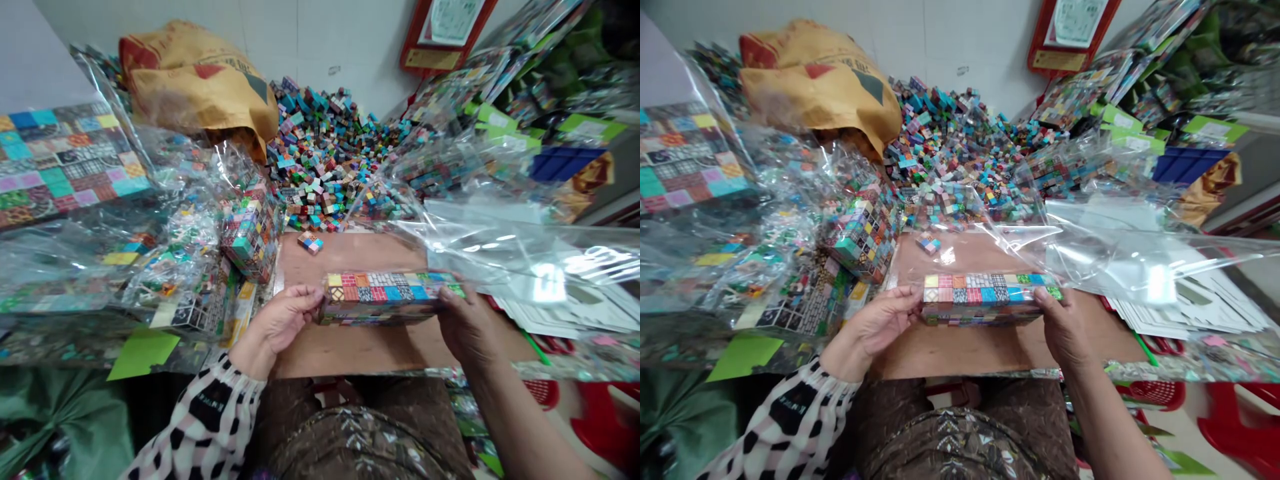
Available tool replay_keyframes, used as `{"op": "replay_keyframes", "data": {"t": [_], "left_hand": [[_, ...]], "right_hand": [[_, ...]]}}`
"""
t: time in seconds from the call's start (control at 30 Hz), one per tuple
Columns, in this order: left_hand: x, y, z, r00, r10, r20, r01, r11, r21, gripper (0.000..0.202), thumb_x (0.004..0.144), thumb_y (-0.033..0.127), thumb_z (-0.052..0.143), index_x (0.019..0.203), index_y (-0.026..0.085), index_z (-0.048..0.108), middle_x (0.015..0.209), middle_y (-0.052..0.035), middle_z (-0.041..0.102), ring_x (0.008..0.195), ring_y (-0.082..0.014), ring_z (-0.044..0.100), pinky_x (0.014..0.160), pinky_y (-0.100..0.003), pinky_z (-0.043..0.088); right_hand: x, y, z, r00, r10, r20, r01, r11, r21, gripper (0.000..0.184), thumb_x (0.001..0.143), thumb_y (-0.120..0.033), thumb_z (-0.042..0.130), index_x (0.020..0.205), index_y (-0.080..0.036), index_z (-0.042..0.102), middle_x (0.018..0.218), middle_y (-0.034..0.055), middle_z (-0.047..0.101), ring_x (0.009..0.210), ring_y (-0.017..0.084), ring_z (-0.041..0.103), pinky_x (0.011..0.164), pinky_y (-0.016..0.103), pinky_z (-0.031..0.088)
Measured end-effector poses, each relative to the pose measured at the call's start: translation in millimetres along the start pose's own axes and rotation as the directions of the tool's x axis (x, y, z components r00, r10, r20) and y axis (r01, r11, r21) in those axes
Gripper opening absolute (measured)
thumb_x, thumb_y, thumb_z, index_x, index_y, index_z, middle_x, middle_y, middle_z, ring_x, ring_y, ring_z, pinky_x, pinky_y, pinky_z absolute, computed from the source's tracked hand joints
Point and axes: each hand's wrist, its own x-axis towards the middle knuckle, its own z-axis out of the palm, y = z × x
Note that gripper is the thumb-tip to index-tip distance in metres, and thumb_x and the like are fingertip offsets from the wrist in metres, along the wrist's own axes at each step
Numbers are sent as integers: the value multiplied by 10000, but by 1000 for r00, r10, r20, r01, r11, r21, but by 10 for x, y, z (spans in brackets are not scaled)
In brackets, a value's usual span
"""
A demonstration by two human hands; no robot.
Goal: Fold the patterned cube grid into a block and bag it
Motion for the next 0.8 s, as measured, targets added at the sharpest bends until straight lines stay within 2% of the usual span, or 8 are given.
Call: {"op": "replay_keyframes", "data": {"t": [0.07, 0.23, 0.37, 0.47, 0.57, 0.63, 0.73, 0.8], "left_hand": [[1, -6, -3, 1000, 31, -5, -31, 999, 17, 246, 567, 212, 918, 682, 125, 719, 675, -31, 674, 587, -93, 565, 554, -203, 393], [-33, 0, 46, 985, 128, -113, -122, 991, 64, 310, 497, 215, 937, 628, 124, 670, 625, 9, 607, 513, -40, 449, 450, -156, 279], [-71, -9, 97, 985, 128, -112, -126, 992, 21, 395, 477, 277, 951, 639, 122, 625, 532, 56, 498, 442, -13, 345, 400, -139, 192], [-87, -28, 117, 986, 129, -110, -132, 991, -19, 411, 484, 265, 947, 656, 134, 598, 498, 82, 450, 408, -7, 326, 373, -129, 175], [-94, -45, 128, 982, 137, -133, -145, 988, -47, 383, 513, 224, 934, 670, 139, 594, 518, 78, 488, 402, -15, 391, 347, -115, 221], [-98, -52, 137, 981, 124, -150, -135, 989, -67, 333, 562, 171, 910, 674, 135, 599, 544, 62, 537, 418, -30, 472, 356, -111, 315], [-104, -57, 154, 985, 81, -153, -100, 988, -120, 247, 666, 69, 835, 677, 131, 595, 571, 38, 591, 474, -64, 594, 451, -130, 483], [-110, -52, 162, 987, 57, -148, -81, 983, -163, 221, 723, 14, 775, 681, 128, 591, 577, 33, 603, 487, -74, 627, 488, -138, 528]], "right_hand": [[2, 6, -8, 1000, -5, -6, 5, 1000, -4, 400, 665, -481, 791, 1007, -306, 677, 917, 18, 697, 946, 277, 649, 914, 437, 473], [10, 34, -42, 999, 32, -20, -31, 999, 27, 413, 639, -473, 824, 987, -308, 675, 942, 12, 716, 904, 258, 655, 896, 422, 473], [13, 53, -60, 999, 19, -31, -18, 999, 28, 412, 644, -463, 824, 990, -315, 655, 912, 2, 711, 957, 265, 654, 916, 424, 469], [10, 57, -64, 1000, 6, -28, -5, 1000, 13, 408, 641, -471, 820, 979, -315, 653, 913, 1, 715, 974, 272, 657, 925, 435, 473], [5, 54, -60, 999, 18, -37, -18, 1000, 0, 378, 635, -461, 821, 945, -314, 662, 942, 1, 724, 949, 266, 660, 920, 439, 476], [5, 49, -54, 999, 20, -44, -21, 1000, -17, 357, 633, -455, 817, 924, -310, 669, 934, 2, 722, 917, 264, 657, 903, 441, 476], [8, 34, -41, 999, 32, -43, -33, 999, -16, 360, 616, -451, 820, 911, -307, 672, 904, 2, 713, 877, 260, 650, 877, 435, 473], [9, 18, -31, 998, 49, -45, -49, 999, 4, 381, 594, -448, 832, 911, -306, 674, 896, -2, 710, 863, 255, 647, 870, 428, 469]]}}
